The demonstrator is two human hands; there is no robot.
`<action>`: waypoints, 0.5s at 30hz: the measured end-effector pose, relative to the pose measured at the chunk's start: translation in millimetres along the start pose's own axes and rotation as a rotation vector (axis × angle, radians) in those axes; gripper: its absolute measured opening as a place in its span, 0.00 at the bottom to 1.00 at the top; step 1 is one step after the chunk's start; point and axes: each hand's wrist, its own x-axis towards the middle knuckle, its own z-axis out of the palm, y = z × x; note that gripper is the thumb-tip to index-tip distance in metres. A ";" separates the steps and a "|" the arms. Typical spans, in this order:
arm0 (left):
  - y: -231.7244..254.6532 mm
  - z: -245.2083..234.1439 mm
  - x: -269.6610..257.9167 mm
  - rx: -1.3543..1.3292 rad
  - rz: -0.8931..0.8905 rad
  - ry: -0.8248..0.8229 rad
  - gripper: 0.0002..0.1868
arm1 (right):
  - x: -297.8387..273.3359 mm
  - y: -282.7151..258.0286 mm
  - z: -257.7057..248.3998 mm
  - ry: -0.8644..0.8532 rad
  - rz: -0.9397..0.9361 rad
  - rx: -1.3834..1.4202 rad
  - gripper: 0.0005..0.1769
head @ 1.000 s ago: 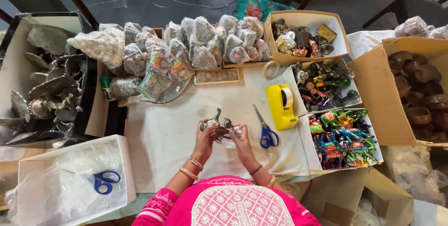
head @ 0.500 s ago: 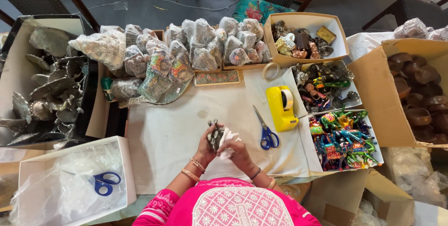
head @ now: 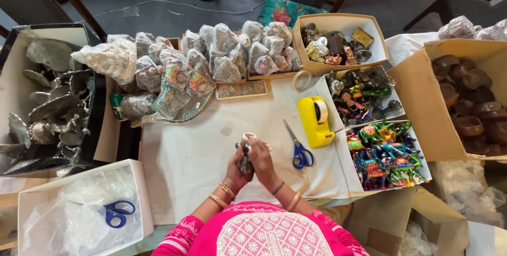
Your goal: The person cleans a small metal figurine with a cloth, then wraps it in bubble wrap and secures it with tape. They place the wrapped item into a box and repeat the process with another figurine.
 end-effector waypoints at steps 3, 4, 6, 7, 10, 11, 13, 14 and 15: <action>15.9 53.3 -19.0 0.050 0.046 -0.080 0.34 | -36.9 1.3 4.5 0.043 -0.288 -0.315 0.29; 16.8 51.9 -19.5 0.050 0.046 -0.080 0.34 | -44.8 11.7 3.6 0.043 -0.288 -0.315 0.29; 18.1 50.0 -18.9 0.119 0.085 -0.112 0.39 | -60.3 32.9 0.1 -0.236 -0.321 -0.300 0.36; 16.1 48.3 -16.7 0.119 0.086 -0.114 0.39 | -55.1 29.6 -1.0 -0.236 -0.322 -0.301 0.36; 5.9 25.5 -11.5 0.134 0.004 -0.106 0.41 | -43.2 13.9 -2.2 -0.197 -0.425 -0.386 0.38; 2.4 9.3 -5.1 0.124 -0.005 -0.102 0.40 | -35.0 6.0 -3.6 -0.163 -0.431 -0.329 0.36; 2.4 3.4 -2.8 0.114 -0.019 -0.100 0.39 | -26.8 -3.7 -6.7 -0.124 -0.435 -0.276 0.34; 6.1 13.4 -6.9 0.121 0.004 -0.071 0.38 | -26.7 -5.4 -8.0 -0.133 -0.361 -0.231 0.32; 10.1 23.1 -11.9 0.126 0.032 -0.041 0.36 | -26.4 -7.0 -8.8 -0.146 -0.289 -0.182 0.29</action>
